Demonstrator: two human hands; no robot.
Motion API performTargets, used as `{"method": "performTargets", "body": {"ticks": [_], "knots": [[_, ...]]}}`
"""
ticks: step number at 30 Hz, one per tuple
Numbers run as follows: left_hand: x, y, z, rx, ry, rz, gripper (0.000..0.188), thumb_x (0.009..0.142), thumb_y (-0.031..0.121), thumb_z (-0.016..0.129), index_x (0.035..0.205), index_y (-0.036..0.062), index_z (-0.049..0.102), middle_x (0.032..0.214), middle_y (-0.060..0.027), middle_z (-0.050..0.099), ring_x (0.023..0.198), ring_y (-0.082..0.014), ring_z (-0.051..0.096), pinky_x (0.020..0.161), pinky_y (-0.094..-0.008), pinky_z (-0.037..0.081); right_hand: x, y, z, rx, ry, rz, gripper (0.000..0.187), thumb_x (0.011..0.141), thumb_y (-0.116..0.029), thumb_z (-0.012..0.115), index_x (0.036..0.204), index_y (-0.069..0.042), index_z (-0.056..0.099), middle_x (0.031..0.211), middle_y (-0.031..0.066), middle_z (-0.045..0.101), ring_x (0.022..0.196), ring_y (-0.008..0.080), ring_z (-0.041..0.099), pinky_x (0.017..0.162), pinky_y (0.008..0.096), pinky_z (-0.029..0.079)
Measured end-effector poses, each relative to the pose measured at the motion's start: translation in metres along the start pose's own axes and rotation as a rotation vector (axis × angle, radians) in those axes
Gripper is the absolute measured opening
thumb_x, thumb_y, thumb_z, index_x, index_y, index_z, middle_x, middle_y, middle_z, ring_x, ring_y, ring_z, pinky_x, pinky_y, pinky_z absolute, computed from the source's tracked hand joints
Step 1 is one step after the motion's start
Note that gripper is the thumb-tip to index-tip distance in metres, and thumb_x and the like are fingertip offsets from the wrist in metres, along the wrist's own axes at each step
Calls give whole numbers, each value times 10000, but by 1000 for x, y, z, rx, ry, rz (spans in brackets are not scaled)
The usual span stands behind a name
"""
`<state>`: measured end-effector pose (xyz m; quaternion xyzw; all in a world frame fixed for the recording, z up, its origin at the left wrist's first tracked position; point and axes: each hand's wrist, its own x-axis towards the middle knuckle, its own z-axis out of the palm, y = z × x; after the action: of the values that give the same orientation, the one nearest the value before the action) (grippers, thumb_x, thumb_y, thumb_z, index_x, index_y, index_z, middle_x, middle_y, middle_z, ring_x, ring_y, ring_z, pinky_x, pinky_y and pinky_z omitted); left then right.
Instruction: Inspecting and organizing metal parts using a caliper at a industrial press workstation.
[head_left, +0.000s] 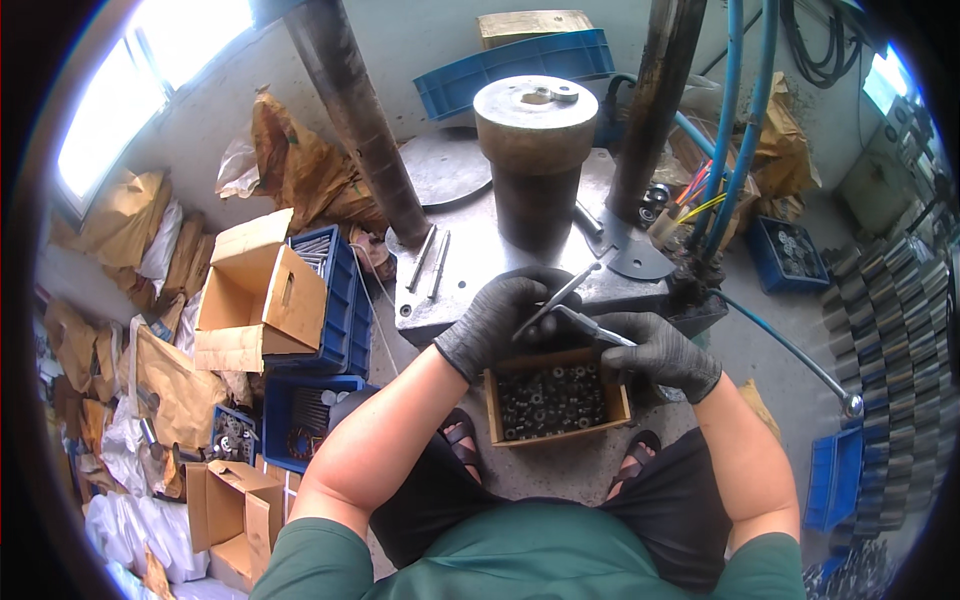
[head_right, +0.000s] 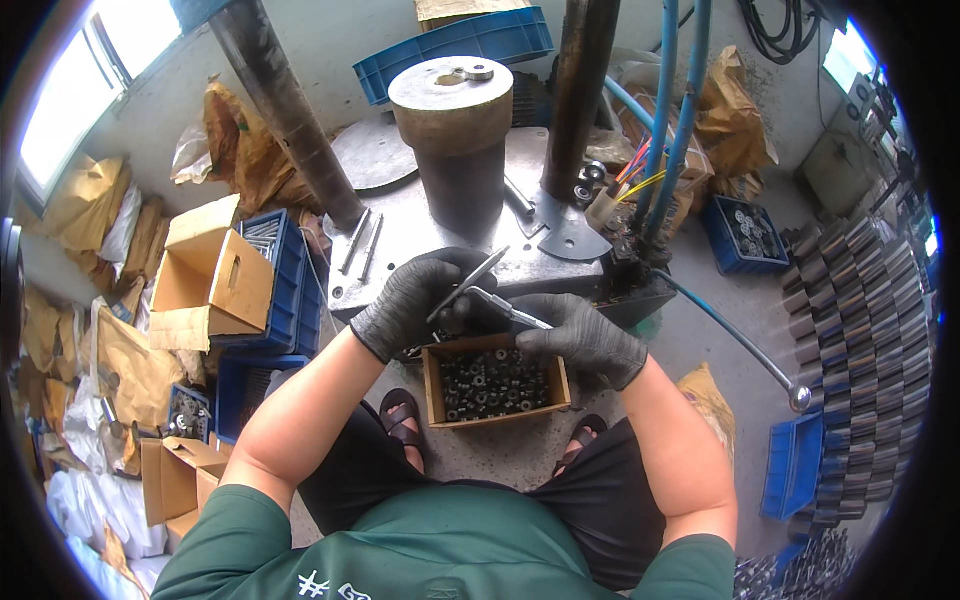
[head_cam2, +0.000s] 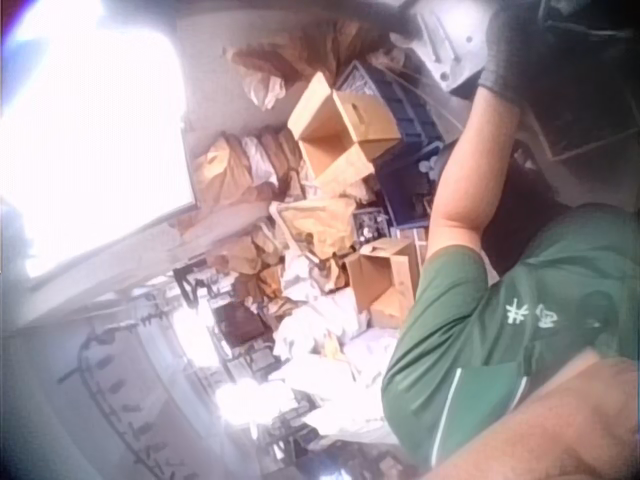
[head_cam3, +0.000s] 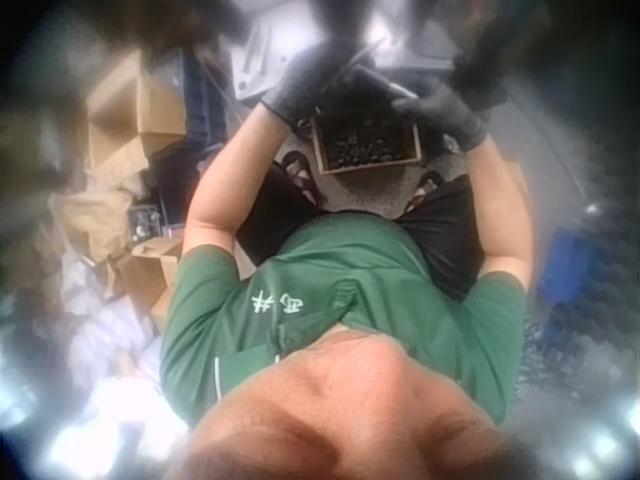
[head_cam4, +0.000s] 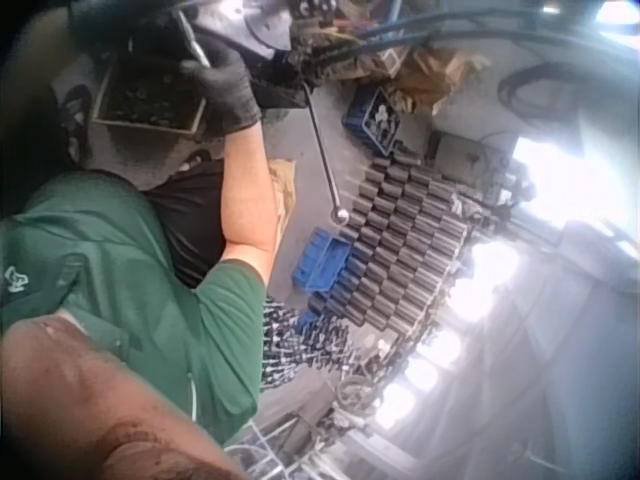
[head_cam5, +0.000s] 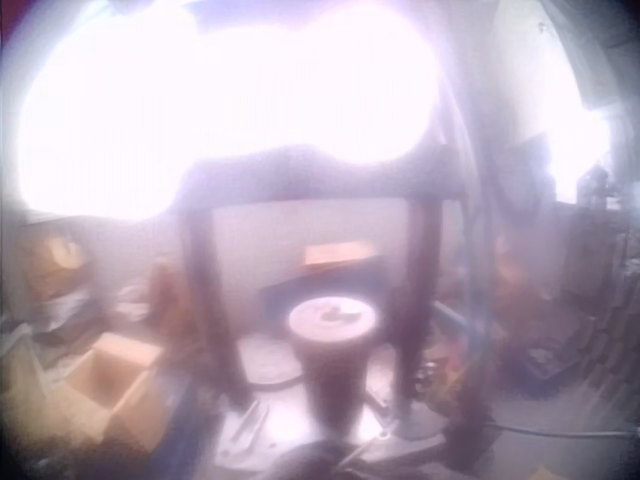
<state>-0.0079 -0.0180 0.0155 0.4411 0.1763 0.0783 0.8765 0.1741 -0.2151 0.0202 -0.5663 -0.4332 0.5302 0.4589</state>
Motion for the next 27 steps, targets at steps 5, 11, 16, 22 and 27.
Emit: {"method": "performTargets", "body": {"ticks": [5,11,16,22,27], "knots": [[-4,2,-8,111,36,56,462,845,123,572,1270,-55,603,1020,-130,701,653,-97,635,528,-216,529,7,1,1,127,-49,14,626,849,-131,792,1415,8,562,1106,35,682,1057,125,613,977,287,496],[-9,19,-34,443,344,192,529,747,32,601,1274,-3,631,1071,-95,698,650,-86,551,571,-216,470,26,23,-14,-338,455,-177,572,814,-94,780,1347,5,596,1189,88,665,1119,196,625,991,356,511],[2,20,-75,579,593,149,554,754,-10,596,1306,20,621,1020,-101,718,731,-115,615,633,-265,506,44,29,-33,-842,633,-203,420,827,-218,743,1198,-27,690,1150,236,653,1068,416,648,958,451,520],[4,-4,-92,1539,710,462,214,858,112,670,1056,119,750,1042,-167,666,998,-348,674,886,-441,549,69,25,-39,-1181,734,-345,401,808,-322,824,1070,-38,717,1009,212,673,984,403,644,876,498,507],[5,-7,-83,1848,666,466,140,835,77,665,926,109,767,1037,-175,676,965,-346,681,867,-450,556,84,37,-52,-1110,702,-393,351,804,-251,807,1073,-45,715,997,209,669,961,394,647,854,488,517]]}}
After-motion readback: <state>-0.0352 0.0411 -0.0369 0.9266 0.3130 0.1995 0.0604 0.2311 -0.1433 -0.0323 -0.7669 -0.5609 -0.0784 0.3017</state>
